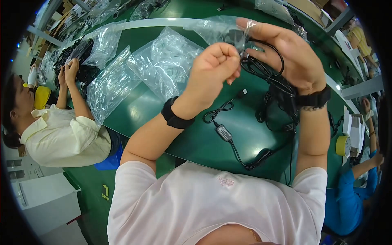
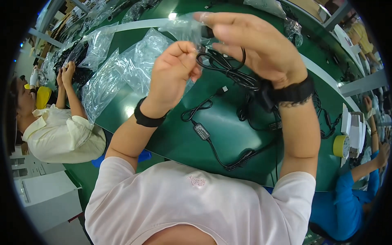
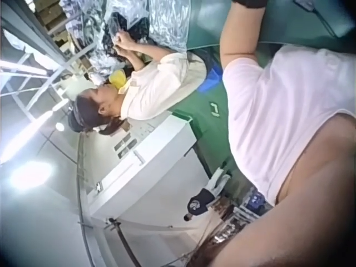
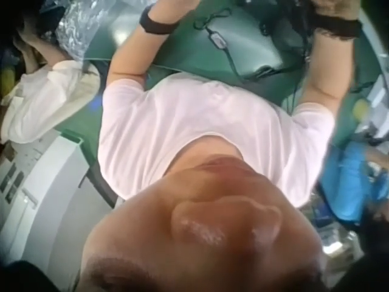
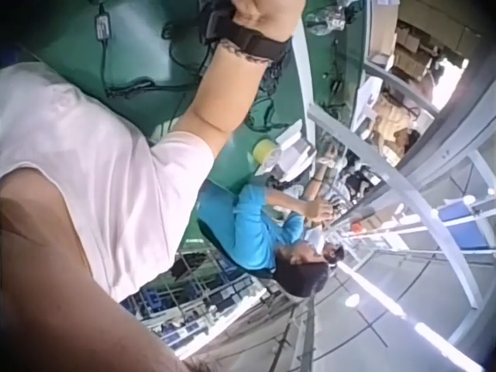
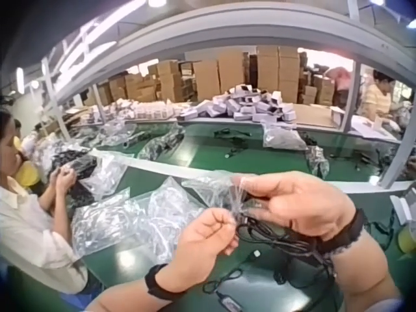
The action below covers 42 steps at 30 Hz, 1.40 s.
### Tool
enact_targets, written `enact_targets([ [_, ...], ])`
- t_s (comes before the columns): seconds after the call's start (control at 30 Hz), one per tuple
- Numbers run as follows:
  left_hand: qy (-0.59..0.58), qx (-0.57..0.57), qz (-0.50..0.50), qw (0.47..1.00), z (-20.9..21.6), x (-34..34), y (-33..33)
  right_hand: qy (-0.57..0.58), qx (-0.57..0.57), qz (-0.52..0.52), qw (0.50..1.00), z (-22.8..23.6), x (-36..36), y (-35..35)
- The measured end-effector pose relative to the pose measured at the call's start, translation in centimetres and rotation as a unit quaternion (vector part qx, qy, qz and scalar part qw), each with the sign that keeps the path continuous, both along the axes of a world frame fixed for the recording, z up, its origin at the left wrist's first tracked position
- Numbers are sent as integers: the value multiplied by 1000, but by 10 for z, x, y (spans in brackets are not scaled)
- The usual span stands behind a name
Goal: The person packages power cables by hand, picking up a cable, placing it into a plastic bag, and setting the bagged cable onto the table.
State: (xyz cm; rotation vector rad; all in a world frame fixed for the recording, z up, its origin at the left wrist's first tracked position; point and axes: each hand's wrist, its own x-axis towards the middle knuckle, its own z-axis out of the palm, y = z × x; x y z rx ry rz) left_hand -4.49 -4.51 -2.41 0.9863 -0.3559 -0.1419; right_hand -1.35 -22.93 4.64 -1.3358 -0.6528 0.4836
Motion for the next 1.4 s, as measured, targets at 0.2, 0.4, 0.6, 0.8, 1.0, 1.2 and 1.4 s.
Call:
enact_targets([
  [0.2,15,-93,-7,996,6,-3,6,-287,-216,-65,931,-12,-6,17],
  [0.4,-110,128,50,984,-6,-17,-1,-221,-221,-241,919,-8,-8,39],
  [0.6,-23,63,69,995,-15,-11,4,110,6,-140,984,-24,-9,61],
  [0.8,-14,-44,36,998,-4,-12,21,-115,-51,102,987,-9,-3,26],
  [1.0,-92,-6,65,994,-5,-17,19,-227,-204,2,952,9,-4,29],
  [1.2,-90,107,109,984,-1,-13,21,-324,-196,-143,914,-1,-4,34],
  [1.4,-90,109,184,973,-13,-5,16,-579,-225,-274,734,-41,-16,55],
])
